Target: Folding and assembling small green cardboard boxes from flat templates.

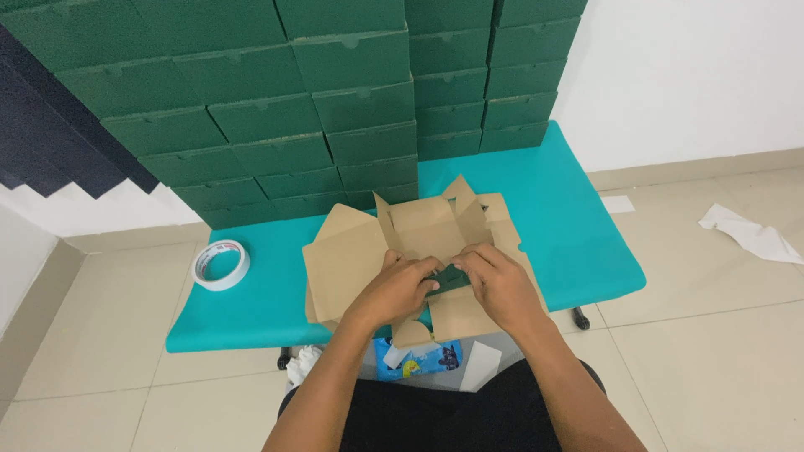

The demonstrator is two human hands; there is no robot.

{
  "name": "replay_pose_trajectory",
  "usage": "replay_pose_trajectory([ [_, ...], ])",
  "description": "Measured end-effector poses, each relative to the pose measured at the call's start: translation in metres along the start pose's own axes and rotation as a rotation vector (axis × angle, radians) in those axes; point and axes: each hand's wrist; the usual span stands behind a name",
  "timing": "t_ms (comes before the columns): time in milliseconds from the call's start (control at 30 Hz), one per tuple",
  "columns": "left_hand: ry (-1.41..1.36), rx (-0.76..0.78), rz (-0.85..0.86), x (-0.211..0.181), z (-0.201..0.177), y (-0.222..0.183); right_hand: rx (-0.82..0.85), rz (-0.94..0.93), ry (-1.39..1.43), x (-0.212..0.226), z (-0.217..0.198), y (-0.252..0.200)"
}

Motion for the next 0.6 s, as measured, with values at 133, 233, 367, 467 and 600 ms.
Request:
replay_pose_trajectory([
  [133, -0.028, 0.018, -0.019, -0.003, -0.008, -0.004, 0.049, 0.031, 0.045, 0.006, -0.012, 0.003],
  [233, -0.015, 0.0, -0.033, 0.0, -0.001, -0.001, 0.029, 0.084, 0.075, 0.009, -0.013, 0.007],
  [367, 0.006, 0.004, -0.007, 0.006, 0.005, 0.005, 0.174, 0.071, 0.043, 0.012, -0.007, 0.007],
  [467, 0.004, 0.007, -0.023, 0.006, 0.005, 0.005, 0.181, 0.036, 0.057, 0.012, -0.008, 0.004],
  [600, -0.005, -0.031, -0.015, 0.001, -0.002, 0.0, 0.04, -0.069, -0.022, 0.025, -0.02, 0.009],
])
Point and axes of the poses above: each hand's wrist, its own y-axis towards the middle knuckle, its own z-axis out of the palm, x = y × z, and after that the axes turned 4 degrees about y, right-handed
